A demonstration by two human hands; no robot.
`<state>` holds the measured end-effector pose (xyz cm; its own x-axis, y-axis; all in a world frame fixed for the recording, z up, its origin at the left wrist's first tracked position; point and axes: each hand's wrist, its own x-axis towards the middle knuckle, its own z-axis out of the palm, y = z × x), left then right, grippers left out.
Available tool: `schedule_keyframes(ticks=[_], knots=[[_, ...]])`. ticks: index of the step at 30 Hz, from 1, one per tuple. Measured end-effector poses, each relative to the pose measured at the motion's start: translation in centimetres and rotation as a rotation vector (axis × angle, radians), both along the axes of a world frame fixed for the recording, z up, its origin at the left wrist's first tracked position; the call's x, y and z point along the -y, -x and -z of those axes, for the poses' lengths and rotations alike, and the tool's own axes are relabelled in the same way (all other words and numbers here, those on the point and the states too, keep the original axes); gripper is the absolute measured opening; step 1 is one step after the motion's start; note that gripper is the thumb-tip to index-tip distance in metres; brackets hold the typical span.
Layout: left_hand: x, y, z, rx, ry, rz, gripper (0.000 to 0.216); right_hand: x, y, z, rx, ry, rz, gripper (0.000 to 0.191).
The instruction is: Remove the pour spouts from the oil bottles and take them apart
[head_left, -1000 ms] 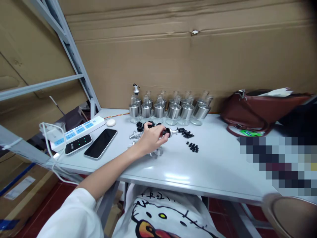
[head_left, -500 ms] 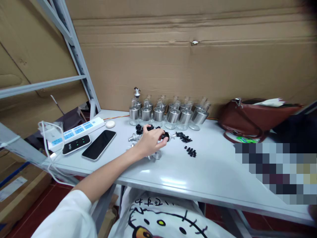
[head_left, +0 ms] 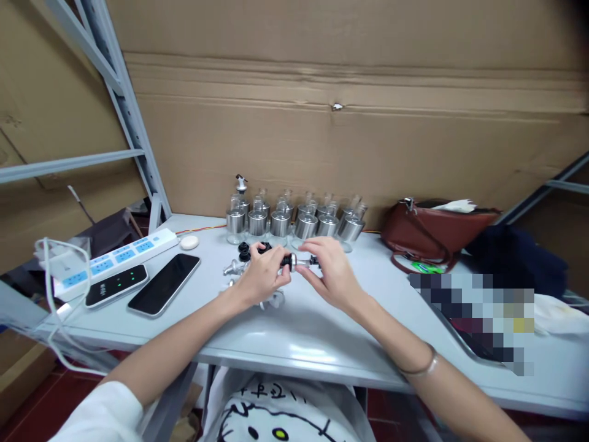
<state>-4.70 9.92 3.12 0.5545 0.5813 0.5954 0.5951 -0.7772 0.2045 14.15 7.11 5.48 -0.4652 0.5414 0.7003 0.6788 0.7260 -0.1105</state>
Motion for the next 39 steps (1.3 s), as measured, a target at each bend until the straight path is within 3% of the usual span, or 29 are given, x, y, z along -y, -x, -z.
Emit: schedule_keyframes(ticks=[7,10,13,18,20,22,25,27,30,32,35,37,39], knots=[[0.0,-0.1,0.0,0.05,0.046,0.049,0.029,-0.3,1.0,1.5,-0.171,0.43,-0.204,0.047],[-0.1,-0.1,-0.4,0.111,0.146,0.05,0.035,0.1,1.3,1.7,-0.224,0.5,-0.236,0.047],[-0.3,-0.1,-0.7,0.152,0.232,0.053,0.036,0.1,1.4,1.6,-0.129,0.318,-0.187,0.046],[-0.8,-0.5,-0.7,0.312,0.419,0.099,0.041,-1.2,0.4,0.5,0.268,-0.272,-0.042,0.039],[-1.1,-0.5,-0.7,0.366,0.484,0.101,0.044,-1.9,0.2,-0.1,0.377,-0.388,-0.009,0.037],[-1.5,-0.5,-0.8,0.443,0.579,0.104,0.048,-2.3,0.3,-0.5,0.397,-0.391,0.027,0.038],[-2.1,-0.1,-1.1,0.512,0.732,0.183,0.052,-2.6,0.7,-0.6,0.26,-0.154,0.079,0.041],[-2.3,0.0,-1.3,0.469,0.743,0.219,0.051,-2.5,0.9,-0.4,0.089,0.142,0.061,0.043],[-2.2,0.2,-1.4,0.363,0.654,0.18,0.049,-2.4,0.9,-0.3,-0.223,0.654,-0.083,0.046],[-1.9,0.4,-1.6,0.247,0.515,0.139,0.047,-2.3,0.7,-0.4,-0.431,0.983,-0.23,0.046],[-1.6,0.9,-2.2,0.018,0.165,0.128,0.048,-2.1,0.5,-0.6,-0.647,1.373,-0.411,0.043],[-1.7,1.4,-2.8,-0.094,-0.063,0.152,0.049,-1.9,0.4,-0.7,-0.696,1.518,-0.489,0.042],[-2.0,1.8,-3.6,-0.147,-0.208,0.164,0.049,-1.7,0.6,-0.8,-0.707,1.523,-0.546,0.043]])
